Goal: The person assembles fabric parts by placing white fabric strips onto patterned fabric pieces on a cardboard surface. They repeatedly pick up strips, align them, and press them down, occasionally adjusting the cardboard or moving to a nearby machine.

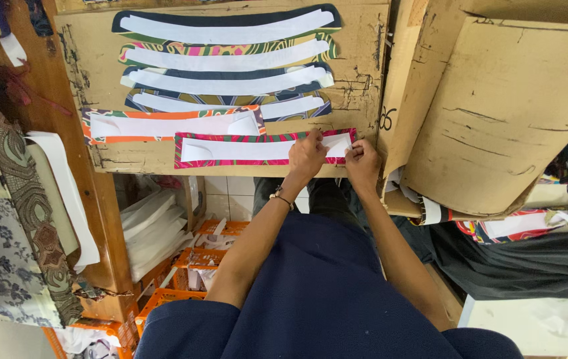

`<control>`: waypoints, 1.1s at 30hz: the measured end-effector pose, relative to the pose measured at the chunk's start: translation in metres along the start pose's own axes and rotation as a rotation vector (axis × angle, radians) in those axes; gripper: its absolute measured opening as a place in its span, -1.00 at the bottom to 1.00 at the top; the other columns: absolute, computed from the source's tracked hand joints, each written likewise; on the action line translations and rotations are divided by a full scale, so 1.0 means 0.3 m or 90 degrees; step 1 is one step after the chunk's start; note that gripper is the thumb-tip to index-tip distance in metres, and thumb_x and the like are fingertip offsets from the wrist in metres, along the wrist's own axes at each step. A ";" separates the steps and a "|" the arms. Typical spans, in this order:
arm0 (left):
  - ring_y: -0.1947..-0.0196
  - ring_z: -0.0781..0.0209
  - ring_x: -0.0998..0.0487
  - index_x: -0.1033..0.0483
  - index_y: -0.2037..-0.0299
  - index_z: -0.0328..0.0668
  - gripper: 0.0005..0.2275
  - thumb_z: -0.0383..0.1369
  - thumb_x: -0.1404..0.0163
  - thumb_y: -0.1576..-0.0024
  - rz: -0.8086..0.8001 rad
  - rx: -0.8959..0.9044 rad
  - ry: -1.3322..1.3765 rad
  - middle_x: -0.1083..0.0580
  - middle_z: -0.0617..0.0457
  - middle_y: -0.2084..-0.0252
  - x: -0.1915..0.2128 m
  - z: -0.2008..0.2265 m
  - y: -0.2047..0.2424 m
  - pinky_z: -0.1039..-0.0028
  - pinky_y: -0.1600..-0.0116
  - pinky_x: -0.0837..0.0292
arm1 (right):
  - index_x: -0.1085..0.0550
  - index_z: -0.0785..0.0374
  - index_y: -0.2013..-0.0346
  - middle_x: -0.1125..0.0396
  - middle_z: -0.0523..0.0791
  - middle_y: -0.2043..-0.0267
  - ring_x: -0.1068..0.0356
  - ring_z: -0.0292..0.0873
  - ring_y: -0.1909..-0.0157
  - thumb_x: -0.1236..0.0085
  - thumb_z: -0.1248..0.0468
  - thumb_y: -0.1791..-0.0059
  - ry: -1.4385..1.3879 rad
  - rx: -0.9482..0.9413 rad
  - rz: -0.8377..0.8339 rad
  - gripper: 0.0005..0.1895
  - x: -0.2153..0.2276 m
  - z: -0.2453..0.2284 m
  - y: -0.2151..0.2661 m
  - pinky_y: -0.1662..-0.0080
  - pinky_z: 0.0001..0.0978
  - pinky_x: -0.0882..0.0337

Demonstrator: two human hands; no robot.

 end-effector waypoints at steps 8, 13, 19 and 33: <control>0.34 -0.08 -0.62 -0.44 0.19 -0.15 -0.73 -0.36 -0.26 0.02 -0.024 0.023 -0.030 -0.56 0.04 0.42 -0.015 -0.007 -0.006 0.16 0.29 -0.47 | -0.46 0.31 0.28 -0.35 -0.12 0.50 -0.36 -0.22 0.46 -0.28 0.32 0.05 0.021 0.033 -0.007 -0.84 0.000 -0.005 0.001 0.31 -0.33 -0.38; 0.36 -0.08 -0.60 -0.42 0.23 -0.17 -0.73 -0.38 -0.26 0.04 0.002 -0.019 -0.048 -0.54 -0.01 0.36 0.009 0.024 -0.002 0.15 0.31 -0.46 | -0.44 0.30 0.17 -0.28 0.01 0.50 -0.33 -0.04 0.46 -0.27 0.24 -0.03 0.112 0.050 -0.021 -0.78 0.008 -0.034 0.025 0.33 -0.18 -0.34; 0.39 -0.06 -0.58 -0.41 0.23 -0.20 -0.74 -0.39 -0.24 0.02 0.033 -0.046 0.018 -0.51 -0.06 0.35 0.074 0.055 0.035 0.16 0.32 -0.46 | -0.05 0.39 -0.44 -0.39 0.04 0.52 -0.46 0.10 0.41 -0.16 0.12 0.00 0.139 -0.025 -0.004 -0.17 0.063 0.019 0.214 0.24 -0.07 -0.42; 0.45 0.10 -0.61 -0.50 0.27 -0.29 -0.80 -0.30 -0.17 -0.10 -0.007 0.131 0.059 -0.56 -0.02 0.46 0.202 -0.261 0.384 0.32 0.28 -0.49 | -0.06 0.39 -0.44 -0.47 -0.03 0.28 -0.48 -0.19 0.20 -0.19 0.16 -0.01 -0.152 -0.284 -0.053 -0.19 0.036 0.232 0.314 0.28 -0.39 -0.45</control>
Point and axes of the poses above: each hand's wrist, its own y-axis away from the middle knuckle, its own x-axis out of the back of the hand, z = x × y, the point moved 9 cm from there along -y, towards the middle knuckle
